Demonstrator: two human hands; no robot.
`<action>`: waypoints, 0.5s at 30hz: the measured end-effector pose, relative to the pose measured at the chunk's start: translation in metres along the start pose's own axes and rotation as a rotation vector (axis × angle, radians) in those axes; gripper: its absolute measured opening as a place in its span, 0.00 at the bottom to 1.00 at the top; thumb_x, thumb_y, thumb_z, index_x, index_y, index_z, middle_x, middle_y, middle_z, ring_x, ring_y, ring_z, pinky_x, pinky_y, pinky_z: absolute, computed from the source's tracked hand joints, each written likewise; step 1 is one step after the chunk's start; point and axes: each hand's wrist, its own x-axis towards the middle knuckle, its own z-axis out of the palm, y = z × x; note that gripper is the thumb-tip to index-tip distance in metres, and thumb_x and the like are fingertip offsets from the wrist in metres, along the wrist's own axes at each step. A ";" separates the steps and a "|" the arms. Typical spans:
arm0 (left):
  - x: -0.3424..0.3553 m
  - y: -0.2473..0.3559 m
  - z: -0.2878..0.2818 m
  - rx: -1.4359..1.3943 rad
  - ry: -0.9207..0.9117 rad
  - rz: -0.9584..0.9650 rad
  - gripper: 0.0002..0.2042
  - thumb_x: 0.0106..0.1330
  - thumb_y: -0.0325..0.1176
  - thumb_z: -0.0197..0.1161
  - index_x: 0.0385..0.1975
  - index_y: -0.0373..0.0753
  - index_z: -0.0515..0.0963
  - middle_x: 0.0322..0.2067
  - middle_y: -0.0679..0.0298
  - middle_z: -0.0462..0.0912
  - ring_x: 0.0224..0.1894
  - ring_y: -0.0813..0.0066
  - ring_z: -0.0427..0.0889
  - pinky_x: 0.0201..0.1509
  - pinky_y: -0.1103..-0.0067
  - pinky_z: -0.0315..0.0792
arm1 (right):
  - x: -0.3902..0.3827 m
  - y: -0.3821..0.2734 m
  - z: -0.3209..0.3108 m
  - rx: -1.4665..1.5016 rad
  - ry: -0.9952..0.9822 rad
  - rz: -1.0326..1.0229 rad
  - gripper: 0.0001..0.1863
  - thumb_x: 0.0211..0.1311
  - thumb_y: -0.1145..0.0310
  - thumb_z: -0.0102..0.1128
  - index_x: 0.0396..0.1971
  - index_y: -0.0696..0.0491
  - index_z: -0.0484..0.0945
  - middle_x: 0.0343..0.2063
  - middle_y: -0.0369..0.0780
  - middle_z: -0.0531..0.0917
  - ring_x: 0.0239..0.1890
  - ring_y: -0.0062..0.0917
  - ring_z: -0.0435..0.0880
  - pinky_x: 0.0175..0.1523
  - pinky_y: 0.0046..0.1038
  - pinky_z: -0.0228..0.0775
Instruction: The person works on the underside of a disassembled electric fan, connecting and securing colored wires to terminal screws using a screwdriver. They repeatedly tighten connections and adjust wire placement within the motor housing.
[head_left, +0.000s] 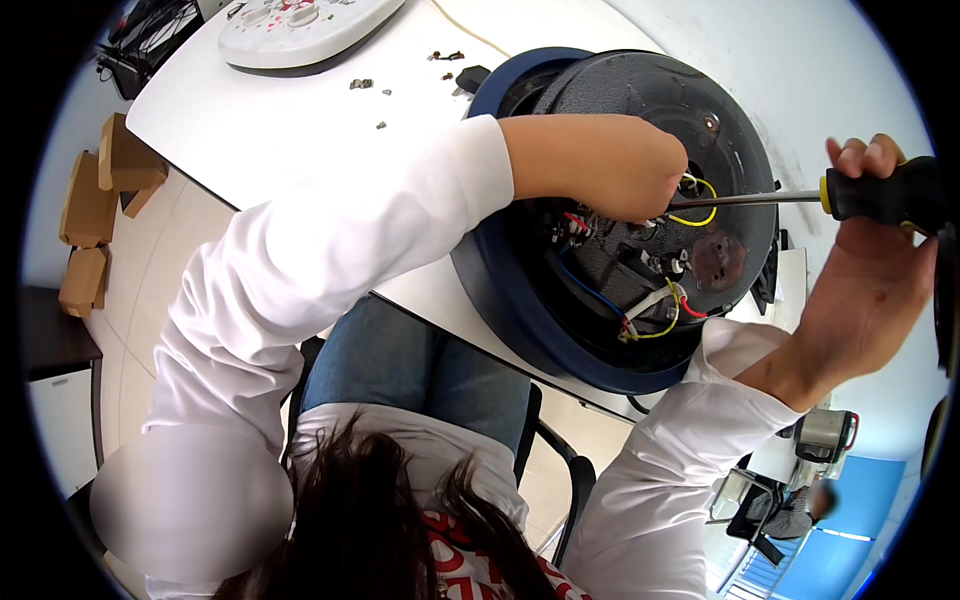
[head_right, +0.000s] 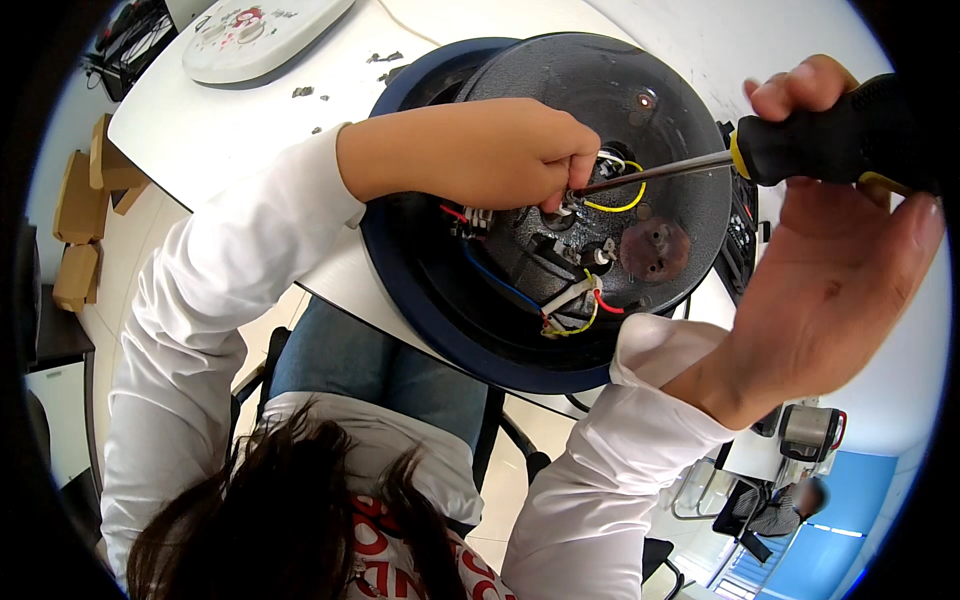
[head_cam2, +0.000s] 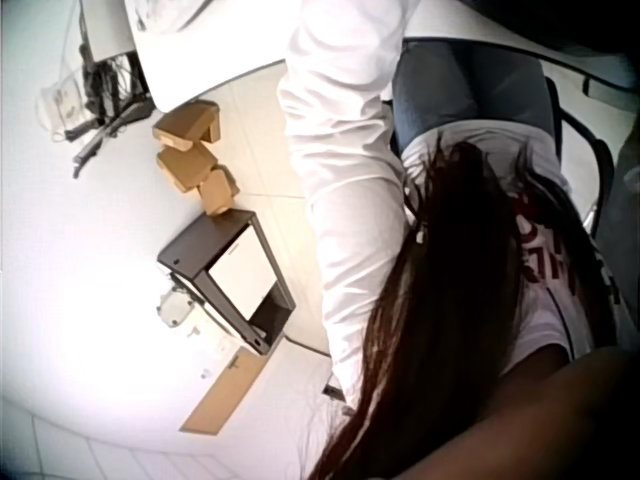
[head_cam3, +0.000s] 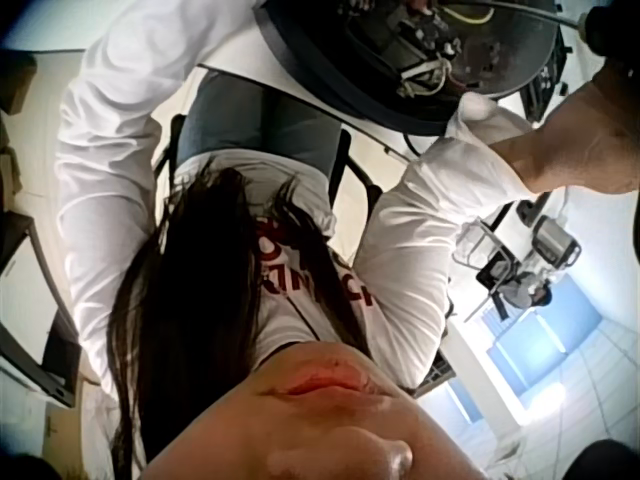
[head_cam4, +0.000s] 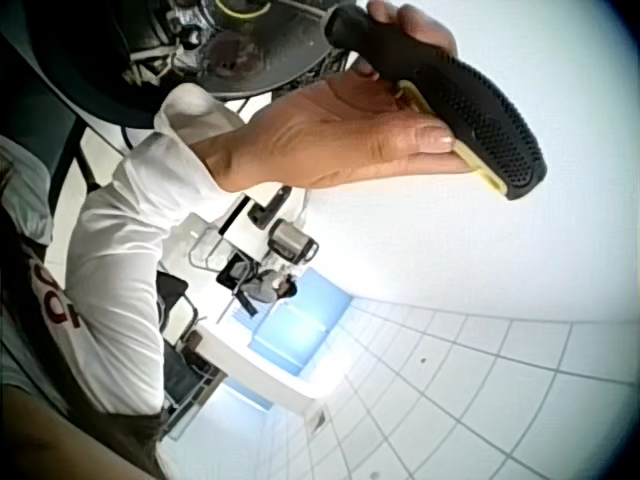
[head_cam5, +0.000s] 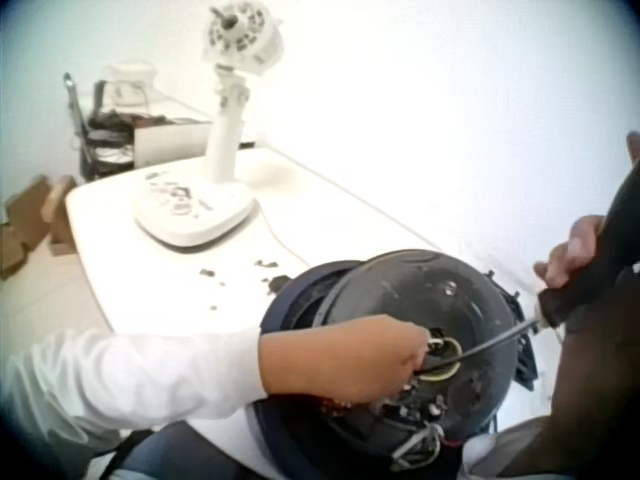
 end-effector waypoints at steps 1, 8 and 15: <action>0.001 -0.001 0.000 0.002 -0.003 0.007 0.08 0.62 0.26 0.47 0.32 0.35 0.75 0.26 0.61 0.83 0.31 0.69 0.82 0.38 0.75 0.73 | -0.005 -0.003 0.005 -0.132 0.092 -0.011 0.21 0.75 0.61 0.36 0.52 0.63 0.69 0.45 0.53 0.78 0.51 0.45 0.78 0.65 0.45 0.63; -0.001 -0.002 0.000 -0.009 -0.003 0.012 0.07 0.62 0.27 0.47 0.32 0.35 0.74 0.26 0.60 0.83 0.31 0.69 0.81 0.39 0.74 0.73 | 0.008 -0.014 0.013 -0.025 0.178 -0.021 0.45 0.59 0.62 0.69 0.69 0.52 0.48 0.46 0.53 0.78 0.37 0.33 0.85 0.45 0.25 0.85; -0.001 -0.001 -0.001 0.015 0.012 0.019 0.07 0.63 0.27 0.48 0.32 0.35 0.74 0.26 0.59 0.83 0.32 0.68 0.82 0.39 0.73 0.73 | 0.023 -0.015 0.045 -0.679 0.121 -0.317 0.37 0.69 0.58 0.57 0.64 0.53 0.42 0.38 0.53 0.73 0.34 0.28 0.82 0.35 0.22 0.85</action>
